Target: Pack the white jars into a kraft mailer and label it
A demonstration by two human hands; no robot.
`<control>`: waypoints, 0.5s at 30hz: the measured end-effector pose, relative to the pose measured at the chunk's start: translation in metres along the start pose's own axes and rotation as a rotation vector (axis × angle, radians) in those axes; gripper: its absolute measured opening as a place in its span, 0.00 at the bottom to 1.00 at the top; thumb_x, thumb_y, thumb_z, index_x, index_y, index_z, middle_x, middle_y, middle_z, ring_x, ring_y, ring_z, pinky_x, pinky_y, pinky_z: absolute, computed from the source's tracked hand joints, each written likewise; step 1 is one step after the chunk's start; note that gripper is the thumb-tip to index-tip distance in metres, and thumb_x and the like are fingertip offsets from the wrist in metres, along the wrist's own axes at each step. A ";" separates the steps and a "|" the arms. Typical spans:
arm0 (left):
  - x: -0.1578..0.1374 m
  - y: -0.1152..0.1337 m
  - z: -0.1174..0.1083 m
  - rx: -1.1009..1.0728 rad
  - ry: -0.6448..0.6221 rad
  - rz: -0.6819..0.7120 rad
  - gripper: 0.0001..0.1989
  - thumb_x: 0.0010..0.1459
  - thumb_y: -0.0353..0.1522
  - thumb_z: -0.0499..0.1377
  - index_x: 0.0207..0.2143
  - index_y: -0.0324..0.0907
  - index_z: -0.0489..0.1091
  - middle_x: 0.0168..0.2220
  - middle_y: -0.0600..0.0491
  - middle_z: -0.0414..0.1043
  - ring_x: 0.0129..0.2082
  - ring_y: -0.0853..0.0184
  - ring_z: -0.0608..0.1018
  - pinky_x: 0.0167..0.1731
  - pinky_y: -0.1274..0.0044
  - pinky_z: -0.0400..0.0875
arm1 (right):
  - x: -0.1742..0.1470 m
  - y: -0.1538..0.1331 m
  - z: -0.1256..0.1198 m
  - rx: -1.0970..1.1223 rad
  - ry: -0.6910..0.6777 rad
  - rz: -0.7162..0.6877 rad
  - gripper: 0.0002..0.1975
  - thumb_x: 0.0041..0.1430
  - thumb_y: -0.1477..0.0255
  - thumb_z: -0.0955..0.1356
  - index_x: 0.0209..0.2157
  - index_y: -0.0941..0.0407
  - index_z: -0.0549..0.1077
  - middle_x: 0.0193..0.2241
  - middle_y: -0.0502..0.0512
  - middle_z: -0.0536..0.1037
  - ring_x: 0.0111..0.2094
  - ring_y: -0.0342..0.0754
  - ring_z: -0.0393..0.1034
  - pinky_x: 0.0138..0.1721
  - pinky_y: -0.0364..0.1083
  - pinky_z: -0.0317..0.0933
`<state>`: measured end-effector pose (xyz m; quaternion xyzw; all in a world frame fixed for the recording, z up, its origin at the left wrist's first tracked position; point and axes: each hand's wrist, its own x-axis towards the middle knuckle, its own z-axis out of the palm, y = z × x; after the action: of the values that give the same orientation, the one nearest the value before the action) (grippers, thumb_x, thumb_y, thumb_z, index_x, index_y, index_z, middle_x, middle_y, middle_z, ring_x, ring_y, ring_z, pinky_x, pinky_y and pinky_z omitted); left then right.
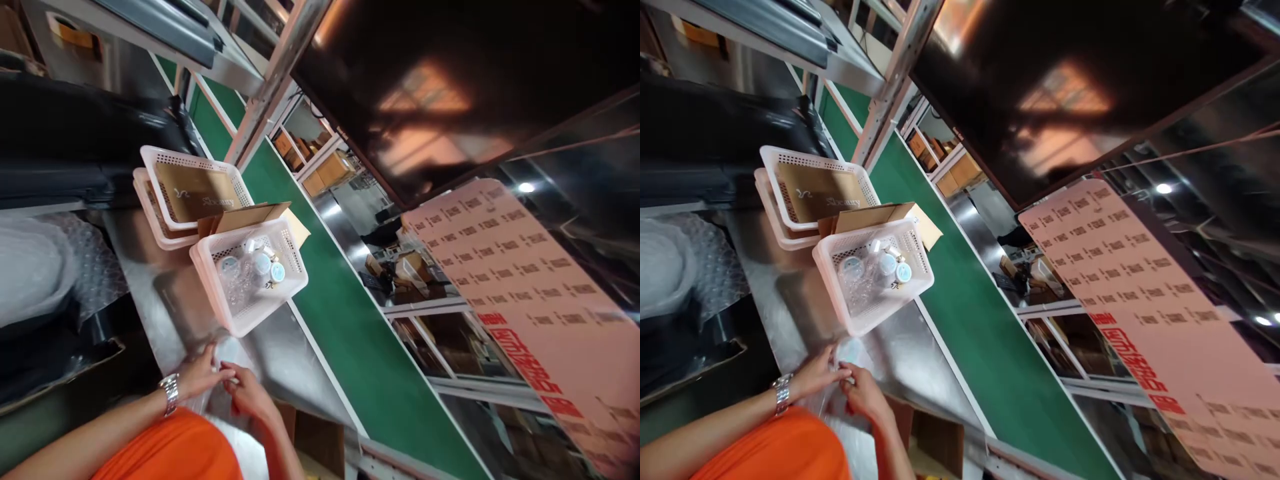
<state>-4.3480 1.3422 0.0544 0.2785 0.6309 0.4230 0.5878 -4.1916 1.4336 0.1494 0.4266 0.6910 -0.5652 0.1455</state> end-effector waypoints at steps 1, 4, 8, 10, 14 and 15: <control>0.000 0.002 0.000 0.025 0.017 0.022 0.49 0.49 0.56 0.69 0.66 0.41 0.63 0.54 0.35 0.80 0.56 0.38 0.83 0.57 0.58 0.74 | -0.002 -0.006 -0.018 -0.038 -0.033 0.004 0.22 0.63 0.61 0.69 0.55 0.53 0.82 0.38 0.55 0.85 0.18 0.42 0.67 0.20 0.42 0.59; 0.004 0.007 0.002 0.084 0.097 0.038 0.38 0.47 0.51 0.70 0.58 0.46 0.69 0.54 0.36 0.80 0.59 0.34 0.82 0.60 0.54 0.72 | 0.010 -0.030 -0.088 -0.070 0.093 -0.049 0.22 0.60 0.59 0.70 0.50 0.56 0.84 0.40 0.59 0.87 0.22 0.46 0.73 0.20 0.43 0.59; 0.011 0.009 0.007 0.228 0.177 0.036 0.29 0.49 0.45 0.68 0.53 0.47 0.73 0.53 0.34 0.81 0.60 0.27 0.80 0.63 0.45 0.69 | 0.067 -0.069 -0.187 -0.210 0.590 -0.134 0.28 0.65 0.60 0.64 0.59 0.61 0.78 0.52 0.67 0.85 0.41 0.54 0.84 0.29 0.45 0.72; 0.015 0.006 0.010 0.313 0.199 0.042 0.31 0.51 0.42 0.66 0.58 0.45 0.74 0.58 0.30 0.79 0.59 0.26 0.81 0.61 0.43 0.71 | 0.107 -0.087 -0.224 -0.365 0.740 -0.106 0.29 0.67 0.66 0.61 0.62 0.64 0.75 0.59 0.72 0.82 0.51 0.55 0.83 0.43 0.48 0.78; 0.019 -0.002 0.017 0.557 0.199 0.133 0.32 0.59 0.32 0.59 0.67 0.39 0.73 0.71 0.27 0.68 0.62 0.35 0.81 0.64 0.50 0.74 | 0.175 -0.107 -0.259 -0.593 0.810 -0.064 0.31 0.60 0.71 0.69 0.63 0.66 0.75 0.63 0.77 0.78 0.62 0.62 0.77 0.63 0.55 0.70; 0.020 -0.002 0.019 0.614 0.196 0.154 0.34 0.60 0.29 0.56 0.69 0.39 0.72 0.73 0.29 0.67 0.64 0.38 0.80 0.65 0.52 0.73 | 0.186 -0.108 -0.262 -0.655 0.809 -0.073 0.32 0.57 0.71 0.71 0.63 0.65 0.75 0.62 0.75 0.79 0.63 0.63 0.76 0.65 0.55 0.68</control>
<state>-4.3326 1.3623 0.0432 0.4473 0.7597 0.2811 0.3792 -4.3097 1.7500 0.1764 0.5188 0.8468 -0.1142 -0.0271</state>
